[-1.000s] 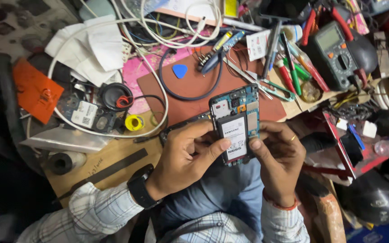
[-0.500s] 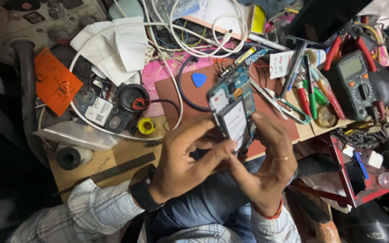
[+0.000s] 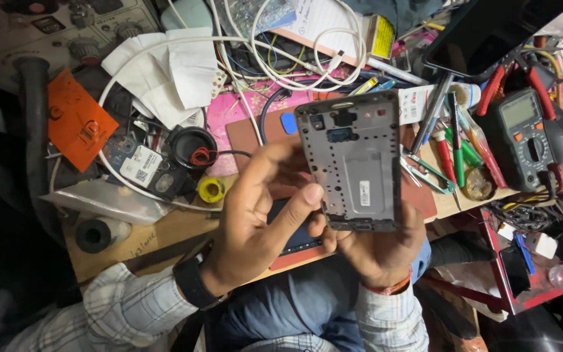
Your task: The person disassembles a smartphone, removes the motherboard, and sets it aside. They then handle the phone chassis and later solder wires to a small circuit board using a soldering iron and tweezers.
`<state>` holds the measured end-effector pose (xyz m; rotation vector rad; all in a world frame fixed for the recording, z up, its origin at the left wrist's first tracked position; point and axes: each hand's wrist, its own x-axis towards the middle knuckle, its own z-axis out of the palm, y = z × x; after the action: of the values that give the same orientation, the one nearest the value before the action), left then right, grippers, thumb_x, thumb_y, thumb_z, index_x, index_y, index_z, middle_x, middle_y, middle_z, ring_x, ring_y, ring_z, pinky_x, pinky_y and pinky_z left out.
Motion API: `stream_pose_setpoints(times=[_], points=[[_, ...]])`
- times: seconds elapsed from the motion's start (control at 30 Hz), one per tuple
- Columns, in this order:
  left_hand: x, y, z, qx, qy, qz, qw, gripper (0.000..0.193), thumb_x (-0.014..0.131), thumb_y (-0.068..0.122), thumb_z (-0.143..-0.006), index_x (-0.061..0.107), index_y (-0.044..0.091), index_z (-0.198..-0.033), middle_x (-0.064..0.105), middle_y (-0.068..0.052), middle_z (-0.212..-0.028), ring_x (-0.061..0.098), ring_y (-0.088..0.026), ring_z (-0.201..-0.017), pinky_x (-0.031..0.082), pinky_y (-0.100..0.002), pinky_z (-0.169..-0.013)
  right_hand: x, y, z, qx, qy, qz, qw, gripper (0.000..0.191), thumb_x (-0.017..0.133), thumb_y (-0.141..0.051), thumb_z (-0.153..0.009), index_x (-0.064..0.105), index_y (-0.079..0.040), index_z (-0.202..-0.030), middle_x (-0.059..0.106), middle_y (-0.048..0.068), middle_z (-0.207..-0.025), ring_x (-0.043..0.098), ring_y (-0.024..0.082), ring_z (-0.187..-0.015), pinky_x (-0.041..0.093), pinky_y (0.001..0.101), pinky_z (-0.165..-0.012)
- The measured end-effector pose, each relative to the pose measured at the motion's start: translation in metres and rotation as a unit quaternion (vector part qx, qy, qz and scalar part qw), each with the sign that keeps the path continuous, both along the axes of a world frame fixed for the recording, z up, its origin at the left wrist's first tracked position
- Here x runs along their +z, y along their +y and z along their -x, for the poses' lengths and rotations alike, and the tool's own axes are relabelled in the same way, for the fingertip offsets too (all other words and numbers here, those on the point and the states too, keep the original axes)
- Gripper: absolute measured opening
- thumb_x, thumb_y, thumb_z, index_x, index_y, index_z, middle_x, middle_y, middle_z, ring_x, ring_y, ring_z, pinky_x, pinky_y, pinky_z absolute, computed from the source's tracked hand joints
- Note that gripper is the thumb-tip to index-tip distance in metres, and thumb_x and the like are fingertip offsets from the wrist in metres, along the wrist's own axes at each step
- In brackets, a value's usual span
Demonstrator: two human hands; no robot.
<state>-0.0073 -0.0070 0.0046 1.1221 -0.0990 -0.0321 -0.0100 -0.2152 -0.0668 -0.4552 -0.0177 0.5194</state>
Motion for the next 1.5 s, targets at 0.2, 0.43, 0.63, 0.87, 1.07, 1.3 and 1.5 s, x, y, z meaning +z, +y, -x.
stream_pose_setpoints(times=[0.2,0.43,0.63,0.87,1.07,1.3,1.5], points=[[-0.010,0.003,0.004,-0.018,0.000,-0.045,0.999,0.019,0.066,0.006,-0.106,0.062,-0.006,-0.120,0.070,-0.008,-0.105,0.068,-0.010,-0.088,0.058,-0.026,-0.079,-0.009,-0.004,-0.004,0.014,0.029,-0.035,0.999,0.087,0.059,-0.055,-0.101,0.040,0.010,-0.156,0.058,0.036,-0.135,0.068,0.053,-0.098,0.059,0.0480,-0.071],[-0.014,0.003,0.006,0.014,-0.079,-0.095,0.992,0.024,0.070,0.002,-0.103,0.063,-0.007,-0.124,0.067,-0.009,-0.114,0.070,-0.013,-0.105,0.059,-0.029,-0.095,-0.009,-0.005,-0.005,0.018,0.030,-0.072,0.997,0.077,0.051,-0.053,-0.106,0.040,0.004,-0.156,0.059,0.037,-0.133,0.068,0.056,-0.093,0.061,0.0510,-0.067],[-0.014,0.003,0.006,0.001,-0.076,-0.078,0.994,0.024,0.070,0.003,-0.102,0.062,-0.006,-0.124,0.067,-0.009,-0.113,0.070,-0.013,-0.103,0.060,-0.029,-0.094,-0.012,-0.004,-0.008,0.039,0.017,-0.091,0.995,0.075,0.049,-0.051,-0.107,0.039,0.004,-0.157,0.060,0.038,-0.131,0.068,0.057,-0.093,0.062,0.0490,-0.066],[-0.015,0.003,0.005,0.004,-0.084,-0.076,0.994,0.024,0.070,0.002,-0.102,0.063,-0.006,-0.124,0.067,-0.009,-0.114,0.069,-0.014,-0.104,0.060,-0.030,-0.094,-0.015,-0.003,-0.011,0.045,0.015,-0.091,0.995,0.073,0.048,-0.051,-0.108,0.040,0.003,-0.156,0.060,0.036,-0.132,0.069,0.056,-0.092,0.062,0.0475,-0.065],[-0.015,0.004,0.005,0.001,-0.079,-0.074,0.994,0.027,0.071,0.003,-0.101,0.062,-0.006,-0.125,0.066,-0.009,-0.115,0.070,-0.013,-0.104,0.060,-0.030,-0.093,-0.014,-0.004,-0.013,0.069,0.037,-0.112,0.991,0.072,0.045,-0.052,-0.109,0.040,0.003,-0.156,0.060,0.036,-0.131,0.069,0.055,-0.091,0.062,0.0465,-0.065],[-0.017,0.004,0.005,-0.003,-0.077,-0.069,0.995,0.029,0.071,0.002,-0.100,0.062,-0.006,-0.127,0.067,-0.009,-0.116,0.070,-0.014,-0.105,0.060,-0.030,-0.094,-0.013,-0.003,-0.014,0.077,0.041,-0.109,0.990,0.075,0.047,-0.051,-0.107,0.041,0.007,-0.153,0.062,0.036,-0.129,0.069,0.055,-0.091,0.062,0.0461,-0.065],[-0.016,0.009,0.008,-0.009,-0.058,-0.056,0.997,0.021,0.070,-0.001,-0.100,0.062,-0.007,-0.120,0.067,-0.010,-0.108,0.068,-0.013,-0.099,0.059,-0.028,-0.088,-0.014,0.004,-0.009,0.083,0.050,-0.096,0.991,0.079,0.052,-0.052,-0.103,0.040,0.011,-0.150,0.061,0.038,-0.127,0.069,0.055,-0.092,0.062,0.0492,-0.067]])
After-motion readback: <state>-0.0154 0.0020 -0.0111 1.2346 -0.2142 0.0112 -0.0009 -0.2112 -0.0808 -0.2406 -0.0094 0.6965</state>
